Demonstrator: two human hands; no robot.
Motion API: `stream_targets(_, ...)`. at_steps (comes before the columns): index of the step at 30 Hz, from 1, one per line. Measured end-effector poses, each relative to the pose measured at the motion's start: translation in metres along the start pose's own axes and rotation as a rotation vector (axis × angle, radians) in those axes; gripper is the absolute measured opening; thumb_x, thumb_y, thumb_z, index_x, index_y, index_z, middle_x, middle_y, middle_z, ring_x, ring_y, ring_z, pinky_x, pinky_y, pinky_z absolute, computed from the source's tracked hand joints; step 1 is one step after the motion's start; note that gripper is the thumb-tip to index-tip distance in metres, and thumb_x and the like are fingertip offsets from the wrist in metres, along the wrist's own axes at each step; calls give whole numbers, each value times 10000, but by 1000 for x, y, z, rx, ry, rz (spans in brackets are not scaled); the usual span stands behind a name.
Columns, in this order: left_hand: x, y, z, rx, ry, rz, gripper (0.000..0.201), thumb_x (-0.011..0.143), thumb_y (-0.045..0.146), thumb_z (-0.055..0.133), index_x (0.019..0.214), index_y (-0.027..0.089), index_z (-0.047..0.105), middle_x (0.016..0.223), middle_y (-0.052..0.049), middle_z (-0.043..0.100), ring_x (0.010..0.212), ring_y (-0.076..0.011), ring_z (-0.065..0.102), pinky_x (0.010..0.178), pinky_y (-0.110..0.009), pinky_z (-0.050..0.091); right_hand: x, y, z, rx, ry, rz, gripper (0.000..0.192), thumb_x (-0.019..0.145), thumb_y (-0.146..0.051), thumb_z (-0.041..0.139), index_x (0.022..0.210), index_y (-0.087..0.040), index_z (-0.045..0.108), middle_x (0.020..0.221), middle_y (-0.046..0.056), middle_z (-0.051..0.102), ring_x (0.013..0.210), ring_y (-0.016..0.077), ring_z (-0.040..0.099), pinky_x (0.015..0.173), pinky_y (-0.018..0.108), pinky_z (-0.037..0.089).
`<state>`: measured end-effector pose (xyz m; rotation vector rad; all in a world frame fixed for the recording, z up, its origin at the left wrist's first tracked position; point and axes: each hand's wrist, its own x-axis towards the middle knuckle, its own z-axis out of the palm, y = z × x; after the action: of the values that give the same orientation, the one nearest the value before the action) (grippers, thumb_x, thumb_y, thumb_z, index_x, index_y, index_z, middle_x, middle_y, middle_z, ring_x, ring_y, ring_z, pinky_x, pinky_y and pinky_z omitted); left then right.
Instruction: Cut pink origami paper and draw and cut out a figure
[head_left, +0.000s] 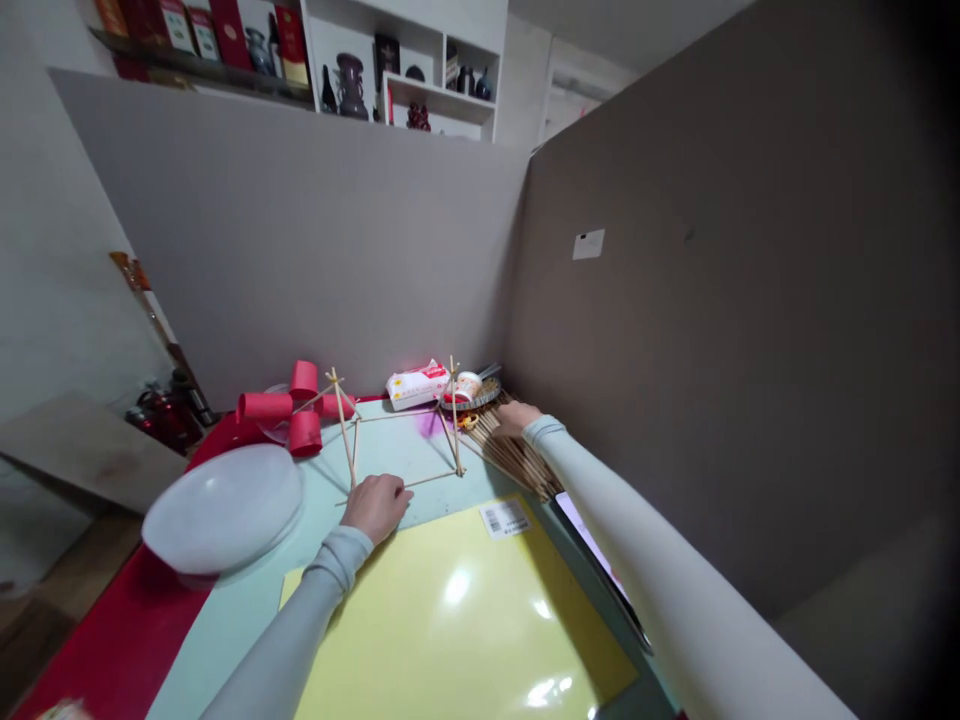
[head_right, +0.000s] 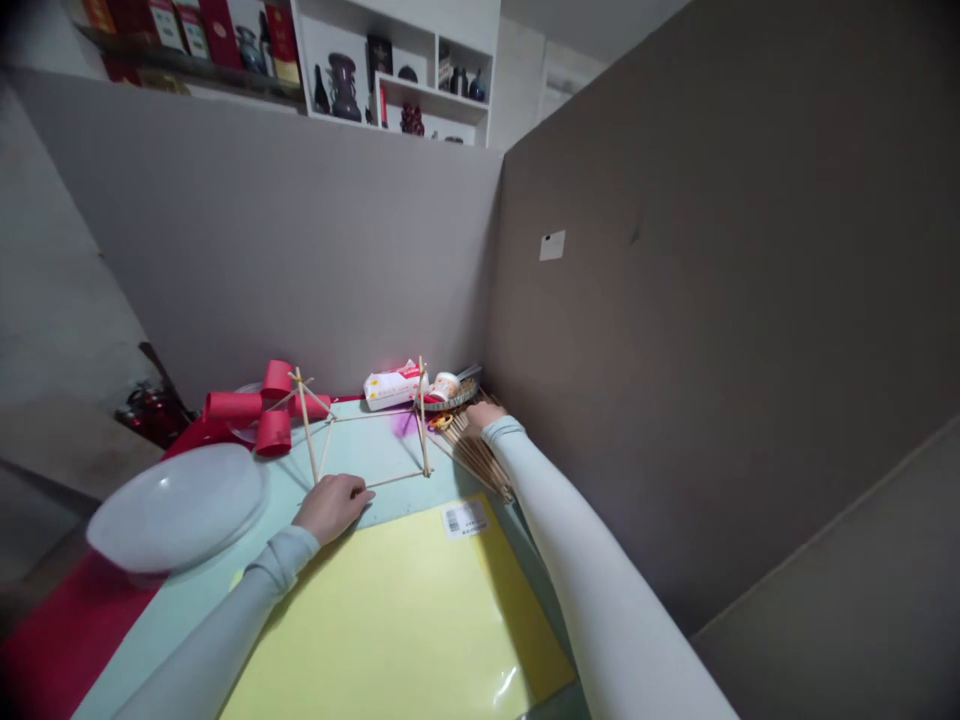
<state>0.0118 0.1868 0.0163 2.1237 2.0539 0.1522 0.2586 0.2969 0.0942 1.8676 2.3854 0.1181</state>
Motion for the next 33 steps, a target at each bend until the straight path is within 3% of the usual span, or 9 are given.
stream_targets(3,-2,-1,7,-15,-26,62,272,954,393,604,1080,156,650,1072,-68,678,976,-206,660,880,-430,549,-1,5,4,21,-56,-40,335,967,-340,624,1250,-161,605,1248,103,629,1051,227,653,882,427,568)
stream_targets(7,-10,-8,3,-55,-70,166,276,956,407,593,1038,150,654,1011,-57,682,949,-202,657,881,-433,536,-17,-2,3,60,-60,-139,324,968,-347,621,1238,-169,612,1246,100,630,1065,230,649,894,427,560)
stream_targets(12,-27,-15,-2,-107,-91,289,329,854,423,703,1061,169,680,970,-58,677,951,-236,638,882,-420,494,-64,-43,24,186,-147,-428,273,888,-361,716,1076,-166,681,1071,62,699,963,206,662,860,366,526)
stream_targets(15,-30,-19,3,-124,-90,309,343,789,412,760,1021,170,686,931,-54,664,957,-252,626,863,-410,486,-87,-65,49,265,-124,-486,377,769,-327,823,1092,-186,691,1064,82,705,983,226,641,792,288,469)
stream_targets(19,-28,-20,10,-166,-63,300,290,874,425,688,977,155,656,946,-40,661,901,-200,630,844,-407,512,-94,-71,70,346,-49,-481,373,811,-331,782,1121,-159,668,1035,71,686,971,216,622,798,305,457)
stream_targets(23,-26,-16,14,-208,5,255,258,921,401,645,959,146,654,954,-39,672,876,-183,647,825,-395,539,-96,-68,78,393,27,-491,388,869,-381,729,1182,-166,652,1120,79,653,1077,248,597,902,413,474)
stream_targets(26,-30,-16,12,-236,65,229,235,918,384,646,914,149,662,924,-33,679,880,-185,647,845,-400,528,-99,-67,83,437,75,-502,308,904,-363,695,1140,-167,671,1090,67,662,1057,238,610,913,425,486)
stream_targets(30,-55,-33,-1,-269,147,164,164,831,324,642,851,177,711,877,-63,696,850,-235,637,869,-408,479,-94,-68,96,502,152,-488,185,960,-325,620,1012,-155,673,996,42,672,968,202,635,889,413,510)
stream_targets(33,-90,-58,-13,-310,232,66,293,808,399,584,932,177,728,945,-110,698,863,-284,628,897,-451,449,-87,-71,106,565,220,-480,198,974,-339,596,942,-152,654,971,37,663,943,192,630,881,403,507)
